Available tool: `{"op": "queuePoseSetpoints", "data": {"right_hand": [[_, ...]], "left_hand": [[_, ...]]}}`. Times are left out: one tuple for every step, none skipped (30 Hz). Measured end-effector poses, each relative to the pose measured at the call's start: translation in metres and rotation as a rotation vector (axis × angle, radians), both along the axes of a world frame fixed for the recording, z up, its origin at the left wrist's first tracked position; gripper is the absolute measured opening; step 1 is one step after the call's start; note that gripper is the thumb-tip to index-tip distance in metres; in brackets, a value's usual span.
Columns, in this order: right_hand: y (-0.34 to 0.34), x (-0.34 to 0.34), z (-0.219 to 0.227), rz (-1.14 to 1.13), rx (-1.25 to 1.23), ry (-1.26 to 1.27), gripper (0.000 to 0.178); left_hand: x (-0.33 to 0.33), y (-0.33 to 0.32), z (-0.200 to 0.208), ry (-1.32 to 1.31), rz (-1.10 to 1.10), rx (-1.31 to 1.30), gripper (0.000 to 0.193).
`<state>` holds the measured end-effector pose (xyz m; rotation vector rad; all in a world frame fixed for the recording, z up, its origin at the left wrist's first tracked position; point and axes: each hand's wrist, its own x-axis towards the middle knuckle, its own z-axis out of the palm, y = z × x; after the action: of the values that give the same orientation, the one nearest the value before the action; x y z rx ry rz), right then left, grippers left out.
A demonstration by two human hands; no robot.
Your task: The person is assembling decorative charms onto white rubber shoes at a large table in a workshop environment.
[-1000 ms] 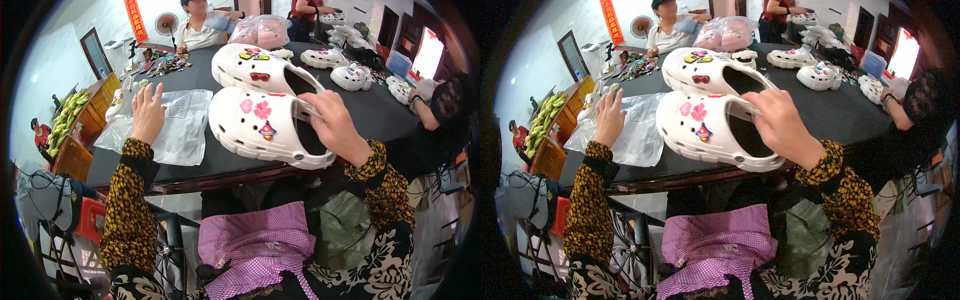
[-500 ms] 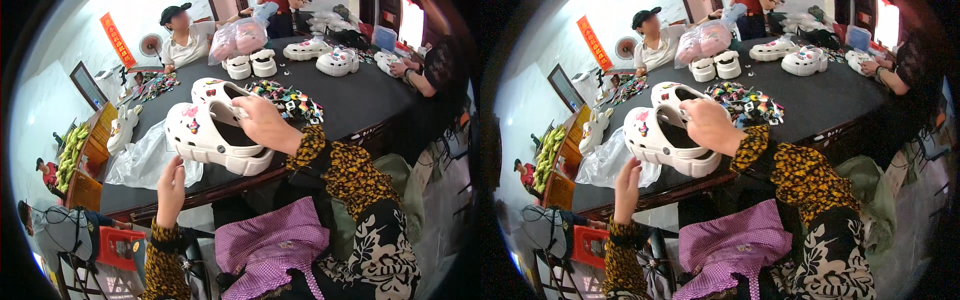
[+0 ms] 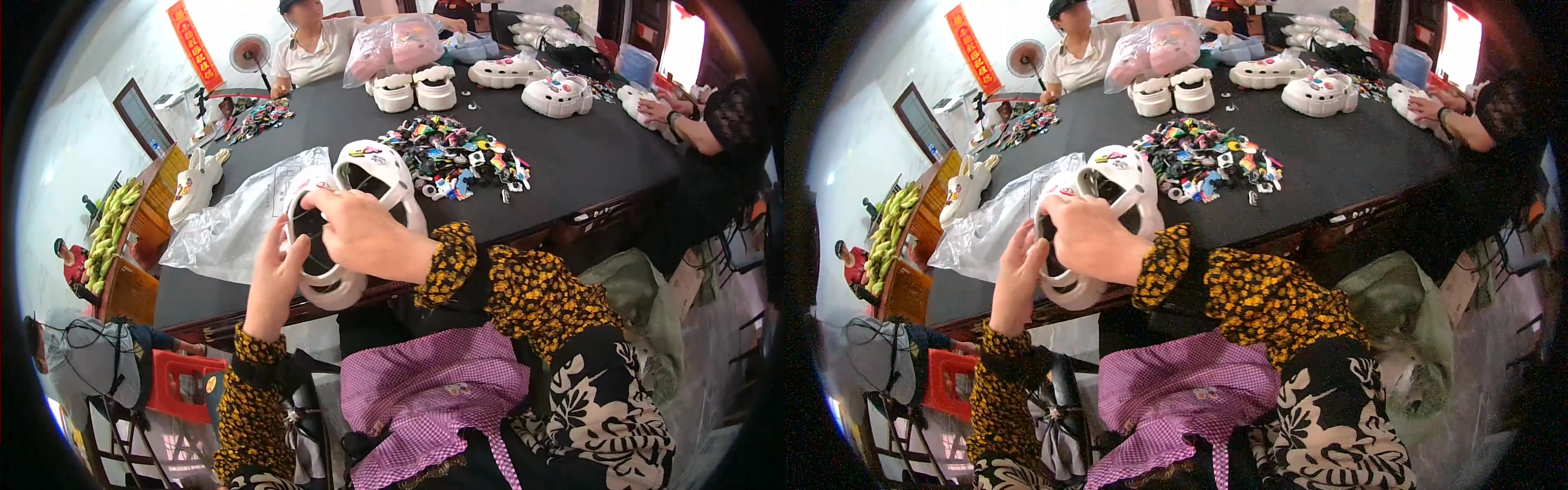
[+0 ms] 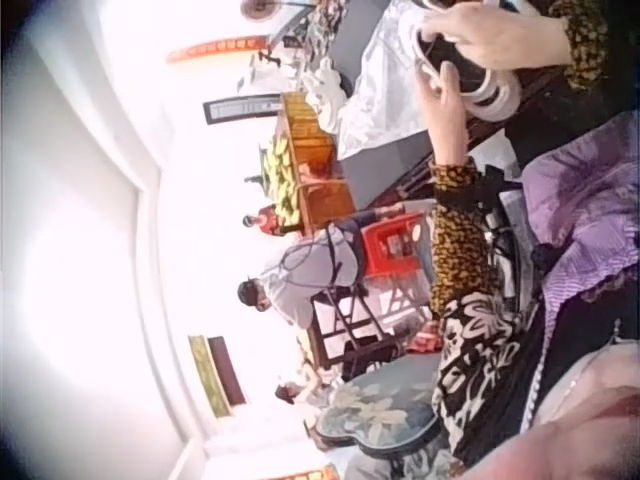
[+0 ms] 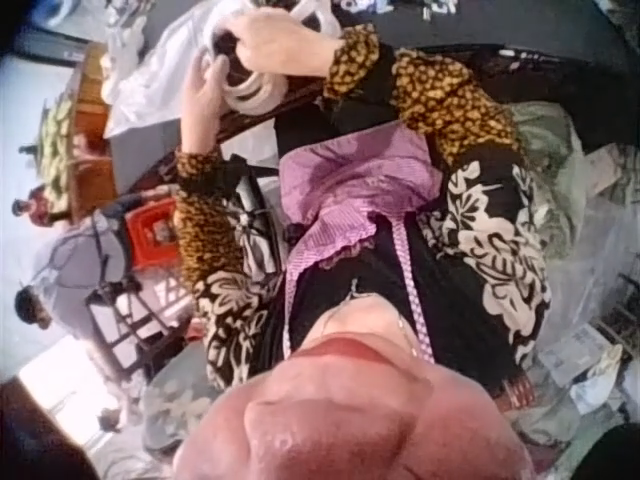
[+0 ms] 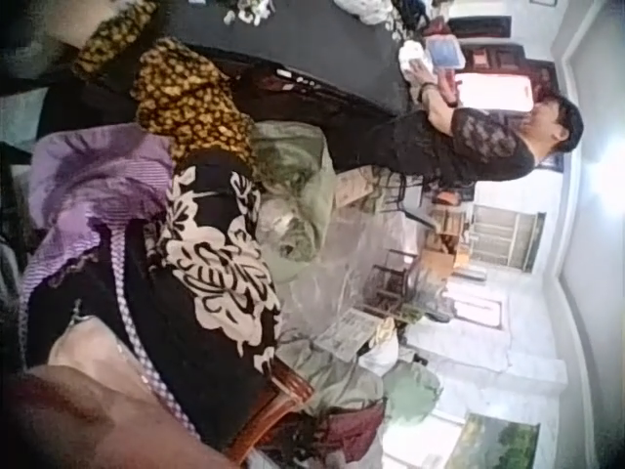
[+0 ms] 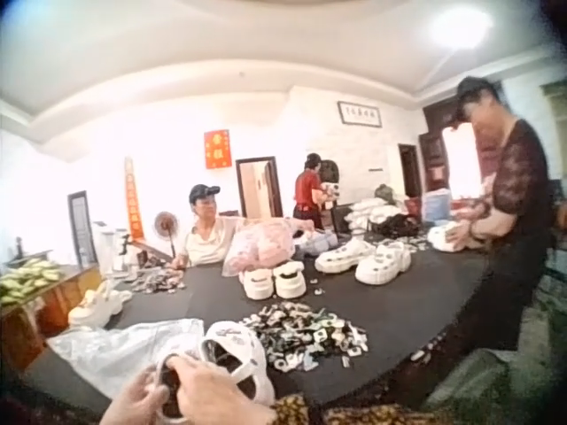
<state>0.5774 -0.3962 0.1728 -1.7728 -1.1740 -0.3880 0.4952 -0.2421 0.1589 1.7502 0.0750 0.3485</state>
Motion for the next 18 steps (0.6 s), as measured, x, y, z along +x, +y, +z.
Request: {"op": "queuePoseSetpoints", "data": {"right_hand": [[0.006,-0.001,0.002,0.015,0.01,0.046,0.031],[0.014,-0.006,0.009,0.079,0.111,0.062,0.03],[0.016,-0.003,0.01,0.057,0.068,0.13,0.03],[0.024,-0.004,0.009,0.059,0.095,0.086,0.031],[0.031,-0.006,0.007,0.061,0.123,0.042,0.032],[0.034,-0.008,0.006,0.02,-0.022,0.057,0.038],[0.036,-0.01,0.001,-0.038,-0.057,-0.046,0.042],[0.033,-0.01,-0.004,-0.042,-0.183,-0.095,0.045],[0.029,-0.014,0.0,-0.036,-0.305,-0.149,0.048],[0.026,-0.017,0.001,-0.031,-0.302,-0.15,0.048],[0.023,-0.02,0.001,-0.087,-0.282,-0.259,0.049],[0.017,-0.018,-0.002,-0.159,-0.268,-0.359,0.049],[0.007,-0.012,-0.003,-0.168,-0.275,-0.353,0.049],[-0.005,-0.002,-0.002,-0.122,-0.147,-0.376,0.045],[-0.015,0.004,0.004,-0.051,-0.008,-0.41,0.041],[-0.024,0.01,0.007,-0.065,0.077,-0.371,0.035],[-0.04,0.019,0.009,-0.092,0.154,-0.331,0.029],[-0.051,0.025,0.015,-0.116,0.208,-0.305,0.024]], "left_hand": [[0.005,0.011,-0.001,-0.034,-0.022,0.098,0.055],[0.012,0.036,-0.01,-0.181,0.028,0.319,0.055],[0.02,0.039,-0.006,-0.131,-0.01,0.314,0.056],[0.024,0.051,-0.004,-0.14,-0.003,0.349,0.054],[0.03,0.066,-0.007,-0.148,0.004,0.384,0.054],[0.038,0.082,-0.014,-0.159,0.006,0.379,0.052],[0.041,0.087,-0.008,-0.117,0.109,0.666,0.05],[0.043,0.089,-0.003,-0.052,0.113,0.66,0.05],[0.039,0.089,0.008,0.013,0.129,0.656,0.049],[0.043,0.105,0.0,-0.054,0.083,0.582,0.048],[0.039,0.111,-0.001,-0.053,0.091,0.583,0.048],[0.04,0.107,0.002,-0.153,0.152,0.657,0.047],[0.037,0.093,0.012,-0.255,0.213,0.726,0.046],[0.033,0.073,0.019,-0.265,0.25,0.735,0.038],[0.02,0.054,0.031,-0.263,0.265,0.736,0.038],[0.013,0.036,0.037,-0.342,0.229,0.795,0.034],[0.013,0.017,0.04,-0.425,0.178,0.846,0.03],[0.012,0.003,0.04,-0.424,0.139,0.859,0.025]]}}
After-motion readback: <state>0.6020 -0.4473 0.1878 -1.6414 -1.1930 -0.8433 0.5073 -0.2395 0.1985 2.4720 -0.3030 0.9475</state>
